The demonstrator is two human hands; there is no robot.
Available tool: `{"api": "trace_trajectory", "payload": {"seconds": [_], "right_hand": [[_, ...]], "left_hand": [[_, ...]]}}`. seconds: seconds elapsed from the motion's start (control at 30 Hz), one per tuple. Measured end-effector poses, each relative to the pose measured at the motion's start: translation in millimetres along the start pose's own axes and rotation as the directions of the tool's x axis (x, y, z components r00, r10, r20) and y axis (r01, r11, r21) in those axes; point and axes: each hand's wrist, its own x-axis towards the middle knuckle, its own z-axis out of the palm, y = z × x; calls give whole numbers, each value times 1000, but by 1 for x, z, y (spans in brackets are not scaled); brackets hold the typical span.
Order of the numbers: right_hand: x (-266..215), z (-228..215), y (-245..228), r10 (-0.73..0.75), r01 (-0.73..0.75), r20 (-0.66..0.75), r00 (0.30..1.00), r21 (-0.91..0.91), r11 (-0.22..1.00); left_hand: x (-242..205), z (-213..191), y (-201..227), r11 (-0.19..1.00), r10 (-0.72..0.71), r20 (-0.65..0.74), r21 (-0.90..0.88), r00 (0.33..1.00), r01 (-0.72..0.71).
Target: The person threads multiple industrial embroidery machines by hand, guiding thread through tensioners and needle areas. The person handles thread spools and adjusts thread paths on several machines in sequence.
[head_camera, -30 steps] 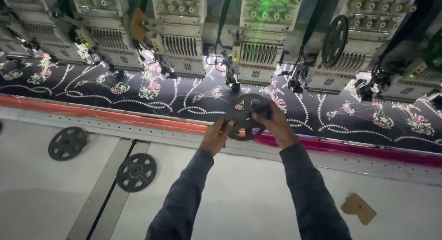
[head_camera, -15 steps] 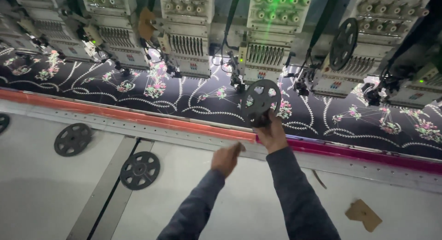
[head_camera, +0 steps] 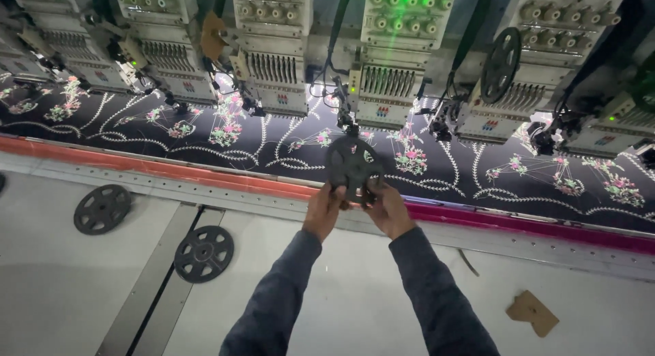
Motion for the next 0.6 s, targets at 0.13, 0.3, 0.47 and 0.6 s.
{"api": "trace_trajectory", "payload": {"seconds": [0.13, 0.3, 0.47, 0.6], "right_hand": [[44, -48, 8, -135, 116, -122, 983, -148, 982], [3, -8, -21, -188, 187, -10, 982, -93, 978], [9, -11, -24, -124, 124, 26, 992, 21, 992], [72, -70, 13, -22, -15, 103, 994, 348, 938]], "left_hand": [[-6, -15, 10, 998, -42, 66, 43, 997, 40], [0, -28, -1, 973, 57, 24, 225, 998, -60], [0, -24, 42, 872, 272, -15, 426, 962, -240], [-11, -11, 44, 793, 61, 155, 592, 986, -142]]}}
